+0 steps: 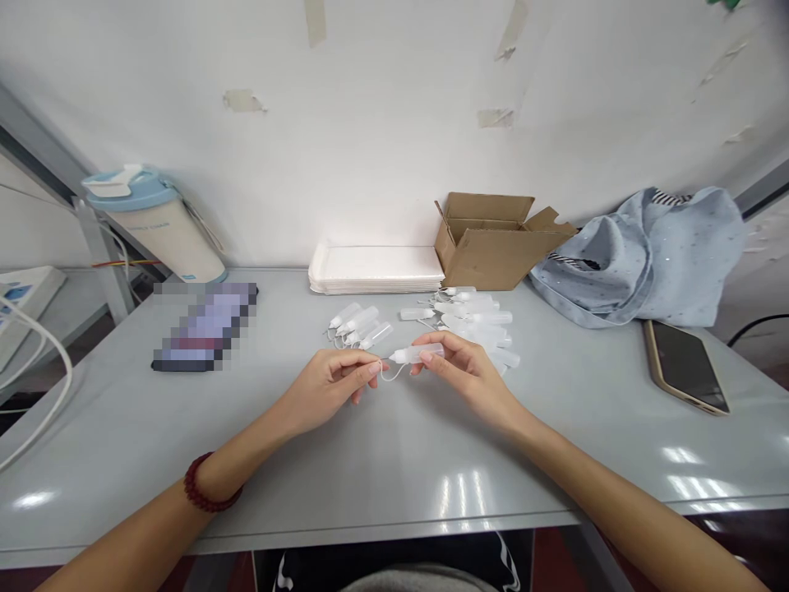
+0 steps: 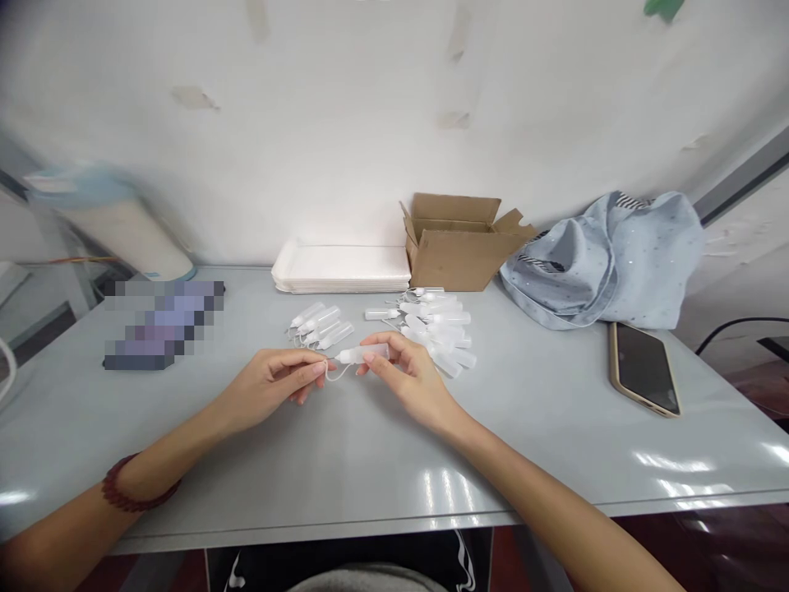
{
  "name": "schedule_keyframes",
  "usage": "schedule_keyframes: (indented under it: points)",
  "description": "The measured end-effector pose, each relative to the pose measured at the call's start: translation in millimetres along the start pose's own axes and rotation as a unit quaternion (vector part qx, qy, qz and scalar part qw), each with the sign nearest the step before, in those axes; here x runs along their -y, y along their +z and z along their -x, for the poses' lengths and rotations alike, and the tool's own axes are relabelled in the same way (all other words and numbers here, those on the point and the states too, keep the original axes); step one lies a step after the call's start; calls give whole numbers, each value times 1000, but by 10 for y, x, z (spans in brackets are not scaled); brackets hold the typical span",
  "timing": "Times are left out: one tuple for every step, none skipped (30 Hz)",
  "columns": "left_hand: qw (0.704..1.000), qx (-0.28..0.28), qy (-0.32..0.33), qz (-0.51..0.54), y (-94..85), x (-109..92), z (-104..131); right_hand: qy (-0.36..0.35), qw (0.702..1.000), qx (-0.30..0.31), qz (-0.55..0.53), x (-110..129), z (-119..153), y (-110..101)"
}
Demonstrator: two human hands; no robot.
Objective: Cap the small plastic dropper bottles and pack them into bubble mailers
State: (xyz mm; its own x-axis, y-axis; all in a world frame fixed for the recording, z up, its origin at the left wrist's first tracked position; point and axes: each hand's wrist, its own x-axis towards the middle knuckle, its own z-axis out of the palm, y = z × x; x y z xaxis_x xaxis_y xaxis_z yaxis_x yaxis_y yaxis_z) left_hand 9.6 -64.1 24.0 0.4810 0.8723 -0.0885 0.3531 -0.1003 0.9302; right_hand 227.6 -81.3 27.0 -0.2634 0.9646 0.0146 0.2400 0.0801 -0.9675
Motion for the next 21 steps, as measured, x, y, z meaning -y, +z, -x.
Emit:
schedule_keyframes:
  points:
    - [1000, 0, 0, -1, -1, 0, 0, -1, 1000, 0, -2, 1, 1, -1]
    - [1000, 0, 1, -2, -2, 2, 0, -1, 1000, -1, -2, 2, 2, -1]
    - [1000, 0, 3, -3, -2, 4, 1, -2, 1000, -2, -1, 3, 3, -2]
    - [1000, 1, 5, -6, -2, 6, 2, -2, 1000, -3, 2, 4, 4, -2]
    - [1000, 2, 8, -9, -1, 10, 3, -3, 1000, -4, 5, 4, 4, -2]
    - [1000, 3, 11, -13, 1, 13, 5, -5, 1000, -5, 10, 4, 4, -2]
    - [1000, 4, 15, -16, 4, 17, 6, -6, 1000, -6, 15, 4, 4, -3]
    - [1000, 5, 18, -19, 7, 21, 7, -7, 1000, -4, 20, 5, 4, -4]
    - [1000, 6, 21, -21, 11, 25, 8, -8, 1000, -2, 25, 5, 5, -5]
    - [999, 7, 24, -21, 15, 30, 7, -9, 999, 0, 32, 6, 5, -6]
    - [999, 10, 26, -21, 19, 35, 6, -10, 999, 3, 38, 7, 5, -8]
    - [999, 12, 27, -19, 23, 42, 5, -11, 999, 7, 44, 8, 5, -10]
    - [999, 15, 28, -18, 27, 49, 3, -12, 999, 10, 48, 9, 5, -13]
    - [999, 17, 29, -18, 30, 57, 1, -12, 998, 14, 52, 10, 3, -16]
    - [999, 20, 30, -19, 33, 66, -1, -13, 998, 17, 56, 11, 1, -20]
    - [999, 24, 32, -23, 36, 75, -2, -13, 998, 20, 58, 11, -3, -24]
    - [999, 27, 35, -27, 39, 83, -3, -14, 998, 22, 60, 11, -6, -27]
    - [998, 31, 37, -32, 41, 90, -4, -14, 998, 24, 61, 11, -10, -30]
    - [998, 34, 39, -35, 43, 95, -4, -14, 998, 25, 61, 11, -14, -33]
    - [998, 36, 40, -37, 44, 98, -5, -13, 998, 25, 59, 11, -16, -34]
    - [998, 39, 41, -38, 44, 99, -5, -12, 998, 25, 58, 11, -19, -34]
